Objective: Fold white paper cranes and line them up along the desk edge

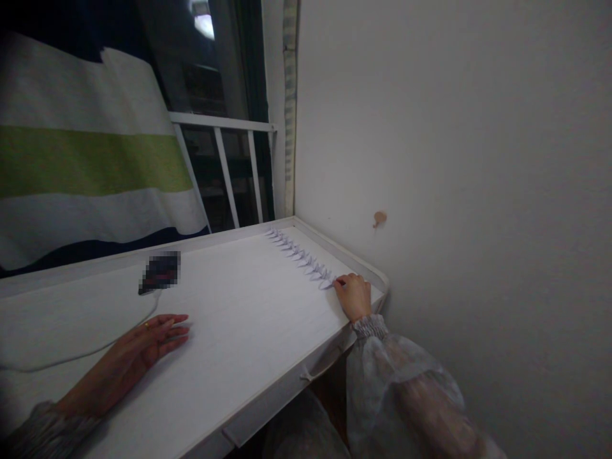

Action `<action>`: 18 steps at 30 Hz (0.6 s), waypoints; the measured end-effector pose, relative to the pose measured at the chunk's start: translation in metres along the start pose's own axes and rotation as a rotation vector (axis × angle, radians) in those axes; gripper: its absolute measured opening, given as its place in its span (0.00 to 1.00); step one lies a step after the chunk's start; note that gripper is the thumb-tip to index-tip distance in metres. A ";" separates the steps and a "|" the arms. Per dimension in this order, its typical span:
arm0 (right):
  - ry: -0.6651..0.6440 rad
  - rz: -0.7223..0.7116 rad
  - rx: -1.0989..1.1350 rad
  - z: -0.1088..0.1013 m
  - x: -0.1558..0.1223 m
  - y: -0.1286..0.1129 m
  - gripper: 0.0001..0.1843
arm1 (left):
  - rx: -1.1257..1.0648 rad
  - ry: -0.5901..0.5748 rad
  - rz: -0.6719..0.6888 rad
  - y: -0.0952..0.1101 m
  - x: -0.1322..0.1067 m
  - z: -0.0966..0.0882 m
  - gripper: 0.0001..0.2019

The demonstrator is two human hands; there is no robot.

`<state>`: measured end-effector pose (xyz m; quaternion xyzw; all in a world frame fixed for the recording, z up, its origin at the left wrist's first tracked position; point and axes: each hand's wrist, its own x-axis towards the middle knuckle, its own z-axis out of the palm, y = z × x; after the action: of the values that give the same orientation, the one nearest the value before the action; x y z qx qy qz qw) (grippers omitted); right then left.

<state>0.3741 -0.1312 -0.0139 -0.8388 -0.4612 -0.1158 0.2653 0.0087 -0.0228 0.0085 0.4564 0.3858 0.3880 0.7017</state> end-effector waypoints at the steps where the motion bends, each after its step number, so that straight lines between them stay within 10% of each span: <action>1: -0.002 -0.001 0.001 0.000 0.000 0.000 0.14 | -0.004 0.002 -0.003 0.000 -0.001 0.000 0.08; 18: 0.030 0.010 0.095 0.007 -0.002 0.003 0.15 | 0.035 -0.019 0.006 -0.002 0.002 -0.003 0.10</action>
<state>0.3758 -0.1303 -0.0213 -0.8256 -0.4581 -0.1049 0.3123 0.0073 -0.0204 0.0057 0.4732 0.3845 0.3789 0.6962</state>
